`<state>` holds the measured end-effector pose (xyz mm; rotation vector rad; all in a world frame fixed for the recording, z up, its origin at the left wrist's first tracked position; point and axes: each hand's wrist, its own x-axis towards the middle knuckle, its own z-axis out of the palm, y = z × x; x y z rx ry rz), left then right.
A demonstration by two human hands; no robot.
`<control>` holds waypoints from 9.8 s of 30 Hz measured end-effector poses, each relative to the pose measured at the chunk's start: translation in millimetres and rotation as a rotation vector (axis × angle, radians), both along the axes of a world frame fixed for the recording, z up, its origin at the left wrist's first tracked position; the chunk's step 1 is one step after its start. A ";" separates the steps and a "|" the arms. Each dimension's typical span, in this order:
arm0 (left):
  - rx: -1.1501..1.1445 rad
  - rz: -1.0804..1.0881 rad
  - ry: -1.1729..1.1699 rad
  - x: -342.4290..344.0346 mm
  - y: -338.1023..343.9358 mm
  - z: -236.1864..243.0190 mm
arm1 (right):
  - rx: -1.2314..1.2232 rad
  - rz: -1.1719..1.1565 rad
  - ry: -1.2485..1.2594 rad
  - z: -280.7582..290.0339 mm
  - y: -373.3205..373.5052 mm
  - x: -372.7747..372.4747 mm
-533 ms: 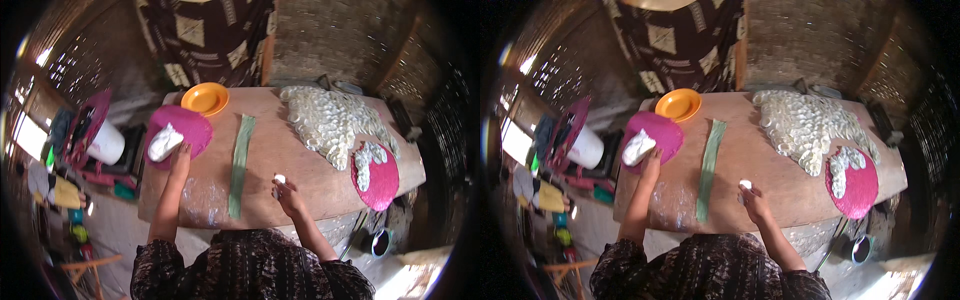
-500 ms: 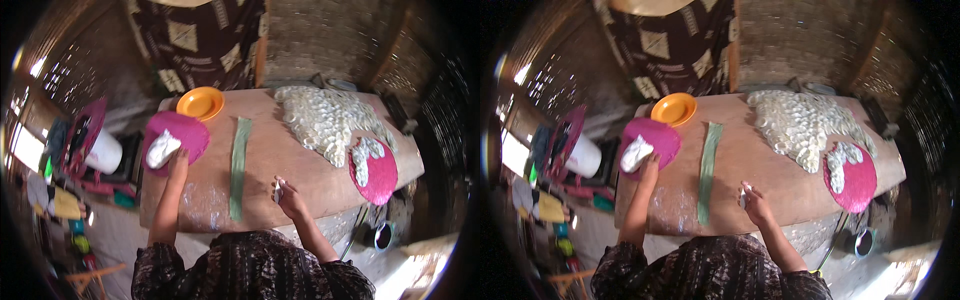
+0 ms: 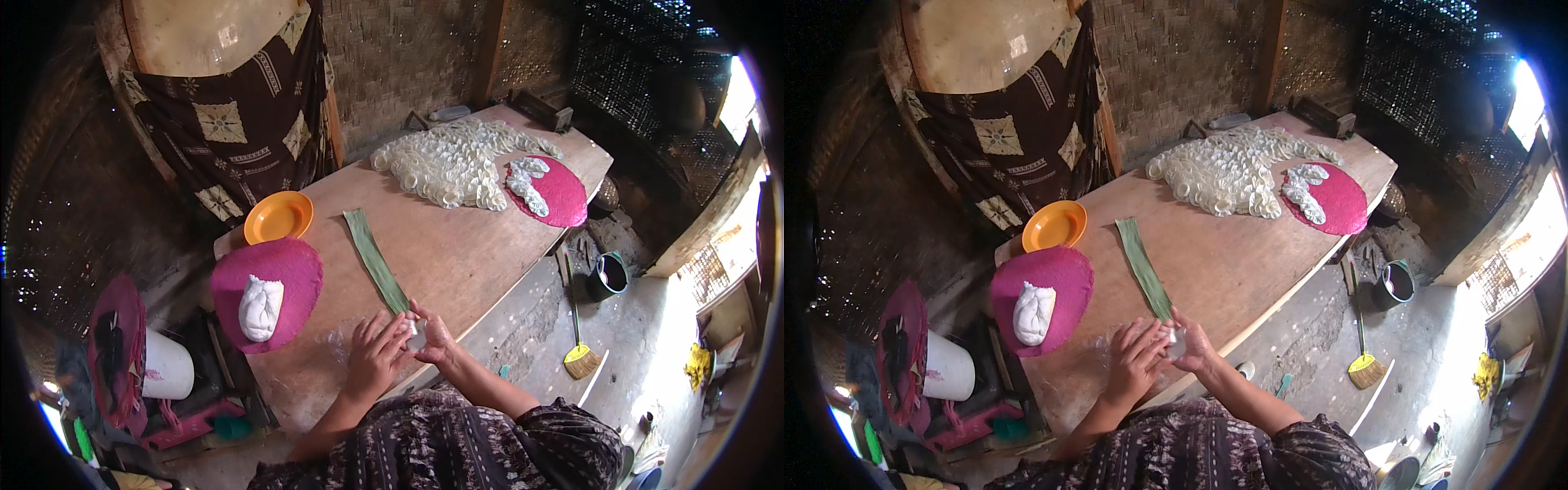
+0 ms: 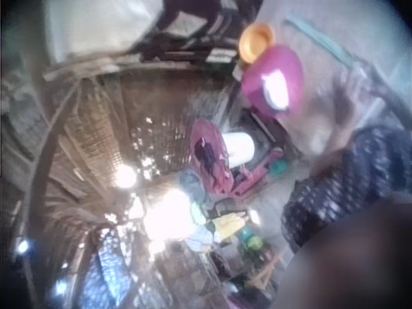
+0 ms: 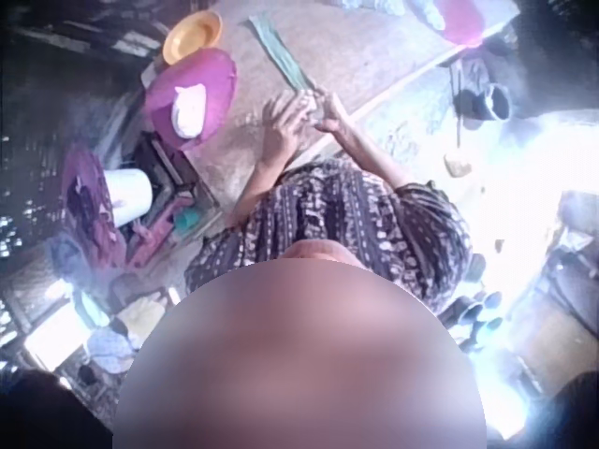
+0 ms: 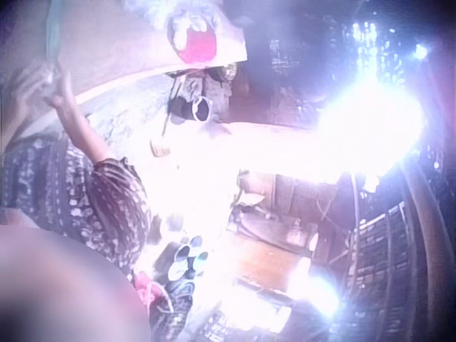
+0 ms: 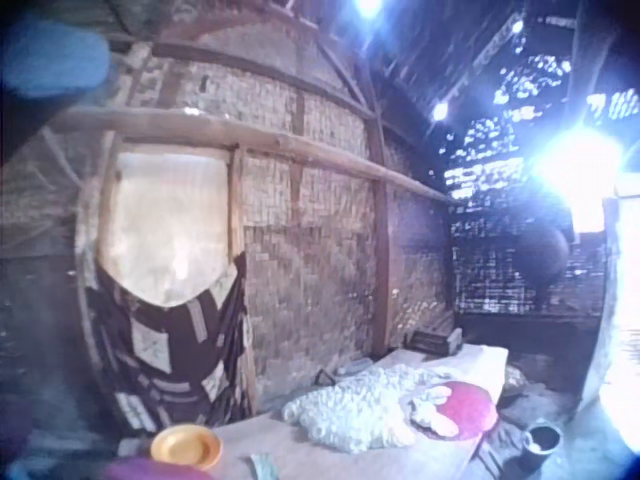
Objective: The person repeatedly takes small pieces of white dough, flattens them on a green strip, and folds them into small flower-like shapes. The finished pieces are placed on a pink mat on the table. The process is repeated continuously throughout the clip.
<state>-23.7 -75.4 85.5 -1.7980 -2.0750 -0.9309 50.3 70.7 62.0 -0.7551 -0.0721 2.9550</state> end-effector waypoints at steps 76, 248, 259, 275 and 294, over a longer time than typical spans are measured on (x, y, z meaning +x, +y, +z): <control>0.740 -0.135 -1.741 -52.0 -82.6 92.9 | 2.348 -0.266 0.298 117.4 -63.8 -26.4; 0.504 0.143 -1.574 -60.3 57.1 -60.8 | 1.744 0.176 -0.130 -41.2 89.0 -93.8; 0.872 0.139 -1.671 -65.1 51.7 -44.9 | 0.426 0.392 0.257 -38.2 68.4 -85.4; 0.475 0.356 -0.933 -49.6 44.9 -22.1 | 2.642 -0.224 0.306 55.7 37.3 -62.9; 0.802 0.007 -1.986 -38.0 8.6 -27.5 | 2.474 0.128 0.365 99.2 8.5 -74.7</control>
